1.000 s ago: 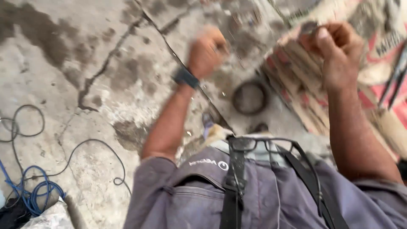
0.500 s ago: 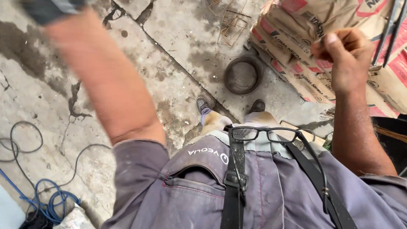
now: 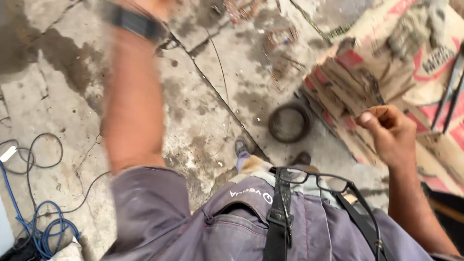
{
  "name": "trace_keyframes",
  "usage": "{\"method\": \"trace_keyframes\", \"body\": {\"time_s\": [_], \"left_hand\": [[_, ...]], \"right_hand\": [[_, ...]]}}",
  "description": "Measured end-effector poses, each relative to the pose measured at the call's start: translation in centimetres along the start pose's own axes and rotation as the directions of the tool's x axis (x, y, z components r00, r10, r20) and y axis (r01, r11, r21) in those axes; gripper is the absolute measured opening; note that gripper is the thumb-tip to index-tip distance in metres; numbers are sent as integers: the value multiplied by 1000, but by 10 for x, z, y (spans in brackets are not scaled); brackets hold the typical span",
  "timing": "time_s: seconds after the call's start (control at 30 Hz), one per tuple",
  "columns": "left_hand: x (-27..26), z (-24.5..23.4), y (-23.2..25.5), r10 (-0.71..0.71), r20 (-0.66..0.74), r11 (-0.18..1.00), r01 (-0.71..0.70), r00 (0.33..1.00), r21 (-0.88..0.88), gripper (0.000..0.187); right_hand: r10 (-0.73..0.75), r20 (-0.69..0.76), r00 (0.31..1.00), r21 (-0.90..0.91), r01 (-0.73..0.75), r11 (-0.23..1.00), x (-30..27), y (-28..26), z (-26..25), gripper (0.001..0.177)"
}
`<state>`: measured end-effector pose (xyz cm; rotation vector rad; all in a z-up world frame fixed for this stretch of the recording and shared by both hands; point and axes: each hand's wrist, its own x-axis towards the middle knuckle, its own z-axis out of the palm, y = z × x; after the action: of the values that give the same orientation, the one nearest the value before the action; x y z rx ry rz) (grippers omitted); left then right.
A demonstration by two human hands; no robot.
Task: The person walks across a concrete floor carrying a bundle of wire and pliers, then bends down to tie a metal rebar grid using wire and pliers. The person manipulates the wire around the rebar intersections and twists it to secure the structure.
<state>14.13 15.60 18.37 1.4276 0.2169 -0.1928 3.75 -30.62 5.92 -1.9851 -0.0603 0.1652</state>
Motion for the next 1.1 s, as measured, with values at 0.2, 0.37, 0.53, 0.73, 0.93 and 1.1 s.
{"method": "trace_keyframes", "body": {"time_s": [0.2,0.37,0.53,0.73,0.93,1.1], "left_hand": [[-7,46,-78,-293,341,906,373,893,-200,21],[-52,86,-115,-619,444,721,246,648,648,24],[-76,100,-256,-532,471,733,104,703,672,42],[-121,71,-249,-428,440,692,-27,789,721,42],[-148,52,-262,-214,529,942,29,822,335,22],[-143,65,-264,-157,463,908,-57,872,416,19]], "right_hand": [[-439,267,858,-251,501,828,14,-77,30,40],[-280,672,686,-499,698,514,43,-113,87,90],[24,872,488,-419,721,552,42,-66,128,74],[117,939,322,-272,493,826,19,-29,140,37],[295,903,311,-414,455,788,26,-11,151,46],[162,978,129,-205,484,851,30,38,164,31]]}}
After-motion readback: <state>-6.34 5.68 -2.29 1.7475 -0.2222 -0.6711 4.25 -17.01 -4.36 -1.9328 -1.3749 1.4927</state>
